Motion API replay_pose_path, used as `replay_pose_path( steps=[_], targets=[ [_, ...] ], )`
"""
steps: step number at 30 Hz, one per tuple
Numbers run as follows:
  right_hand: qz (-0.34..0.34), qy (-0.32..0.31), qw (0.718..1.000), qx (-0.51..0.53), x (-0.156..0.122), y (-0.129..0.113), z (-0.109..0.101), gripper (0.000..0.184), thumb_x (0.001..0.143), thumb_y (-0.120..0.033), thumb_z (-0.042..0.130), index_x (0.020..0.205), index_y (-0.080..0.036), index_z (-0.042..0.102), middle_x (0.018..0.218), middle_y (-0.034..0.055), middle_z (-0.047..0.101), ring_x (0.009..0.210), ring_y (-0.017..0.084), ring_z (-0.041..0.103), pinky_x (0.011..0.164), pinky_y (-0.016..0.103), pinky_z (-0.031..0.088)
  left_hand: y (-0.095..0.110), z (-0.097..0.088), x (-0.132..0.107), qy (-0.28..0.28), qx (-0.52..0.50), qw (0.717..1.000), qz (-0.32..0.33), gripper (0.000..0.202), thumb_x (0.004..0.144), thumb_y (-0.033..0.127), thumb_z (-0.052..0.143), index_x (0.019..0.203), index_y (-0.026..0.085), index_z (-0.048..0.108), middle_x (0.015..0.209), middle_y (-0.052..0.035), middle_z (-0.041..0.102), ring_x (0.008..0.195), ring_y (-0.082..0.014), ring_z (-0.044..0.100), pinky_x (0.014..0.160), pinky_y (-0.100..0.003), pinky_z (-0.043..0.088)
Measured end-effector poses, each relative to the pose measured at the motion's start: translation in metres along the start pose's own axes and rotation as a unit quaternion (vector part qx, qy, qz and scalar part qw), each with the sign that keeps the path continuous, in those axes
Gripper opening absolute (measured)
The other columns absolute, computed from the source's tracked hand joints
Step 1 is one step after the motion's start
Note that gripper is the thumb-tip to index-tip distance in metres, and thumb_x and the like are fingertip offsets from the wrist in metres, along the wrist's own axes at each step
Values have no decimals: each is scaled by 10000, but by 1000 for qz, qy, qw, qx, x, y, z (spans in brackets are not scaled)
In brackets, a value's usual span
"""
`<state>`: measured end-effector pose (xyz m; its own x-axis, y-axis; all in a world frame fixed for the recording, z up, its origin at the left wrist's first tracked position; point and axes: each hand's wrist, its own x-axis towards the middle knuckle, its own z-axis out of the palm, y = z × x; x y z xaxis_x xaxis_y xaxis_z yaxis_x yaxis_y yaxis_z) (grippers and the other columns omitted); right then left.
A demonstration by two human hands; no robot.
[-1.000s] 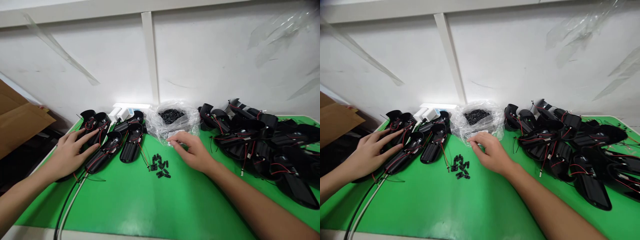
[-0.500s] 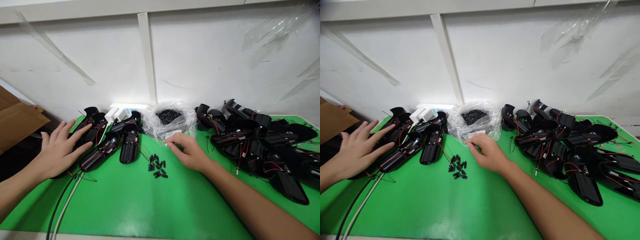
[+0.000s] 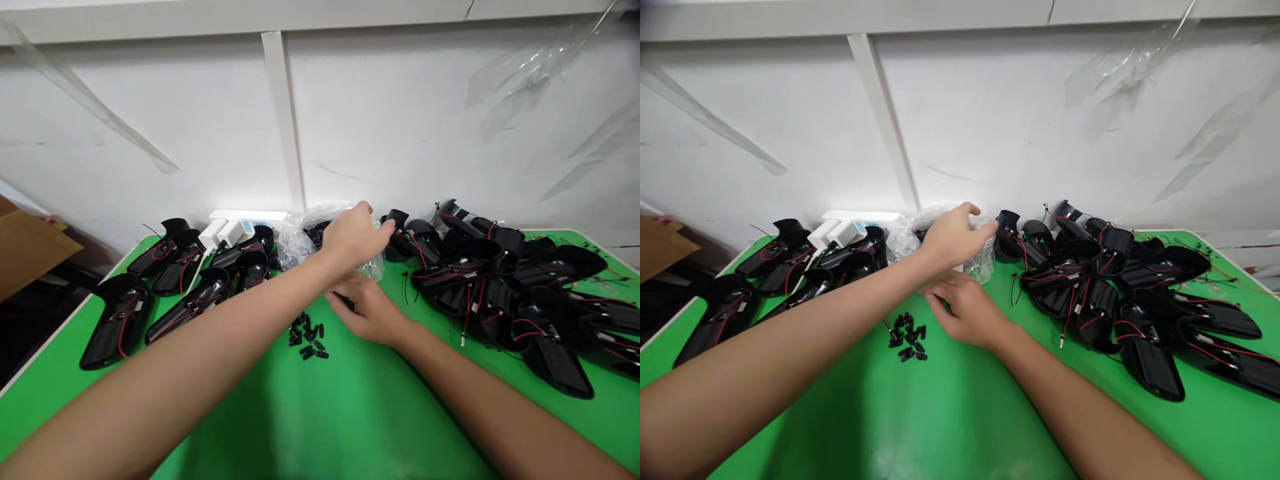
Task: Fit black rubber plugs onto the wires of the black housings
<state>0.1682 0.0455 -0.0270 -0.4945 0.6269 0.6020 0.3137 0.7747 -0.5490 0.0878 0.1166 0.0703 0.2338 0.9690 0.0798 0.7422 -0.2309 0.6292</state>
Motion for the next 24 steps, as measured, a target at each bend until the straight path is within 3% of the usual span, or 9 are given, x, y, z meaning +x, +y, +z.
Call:
replay_pose_path(
  steps=[2,5,7,11,14,17,20,24],
  targets=[
    [-2,-5,1000,-14,-1,2,0,192,1017,-146,522,947,-124,699,982,140,763,951,288,719,866,426,549,7,25,24,-11,12,1000,-21,586,830,690,610,1143,209,728,1178,-169,770,1098,-346,725,980,-516,578],
    [9,-8,999,-39,-3,7,0,197,961,-141,534,796,-149,642,863,136,745,822,291,709,770,426,538,7,46,38,9,9,1000,-21,425,861,571,622,977,183,754,1095,-184,778,1074,-345,738,984,-521,577],
    [13,-11,999,-45,-4,9,1,199,944,-143,535,766,-169,620,832,123,740,787,280,701,744,417,530,3,52,40,37,0,999,-19,413,889,544,595,956,169,756,1061,-197,774,1049,-326,739,970,-493,567],
    [10,-6,998,-57,-1,6,0,227,979,-166,530,770,-189,616,797,100,719,797,261,684,763,405,522,-5,49,44,90,-32,995,-15,543,929,638,495,897,164,758,972,-193,764,914,-256,716,837,-381,516],
    [12,-2,999,-43,1,3,-2,196,1013,-169,512,896,-186,668,906,102,741,894,257,683,841,413,531,-6,34,46,129,-58,990,-8,545,956,618,448,824,175,736,847,-137,741,735,-148,621,718,-291,403],
    [17,27,999,-40,2,3,-2,181,1031,-177,520,1010,-185,700,924,94,743,883,245,672,868,426,526,-7,4,34,188,-122,974,28,471,946,529,527,655,176,638,632,-43,614,583,-60,431,641,-259,277],
    [29,72,996,-52,1,6,-2,178,1030,-180,537,1036,-185,714,958,109,743,912,253,665,869,435,516,-11,-35,4,196,-176,964,43,489,908,492,602,540,178,526,504,20,455,522,-34,349,564,-254,200],
    [78,145,979,-122,1,6,-6,194,1006,-217,572,1094,-190,743,1198,165,705,1134,337,604,958,531,466,-22,-75,-50,171,-265,949,-7,444,851,475,694,554,166,576,505,43,458,487,-23,359,482,-213,214]
  ],
)
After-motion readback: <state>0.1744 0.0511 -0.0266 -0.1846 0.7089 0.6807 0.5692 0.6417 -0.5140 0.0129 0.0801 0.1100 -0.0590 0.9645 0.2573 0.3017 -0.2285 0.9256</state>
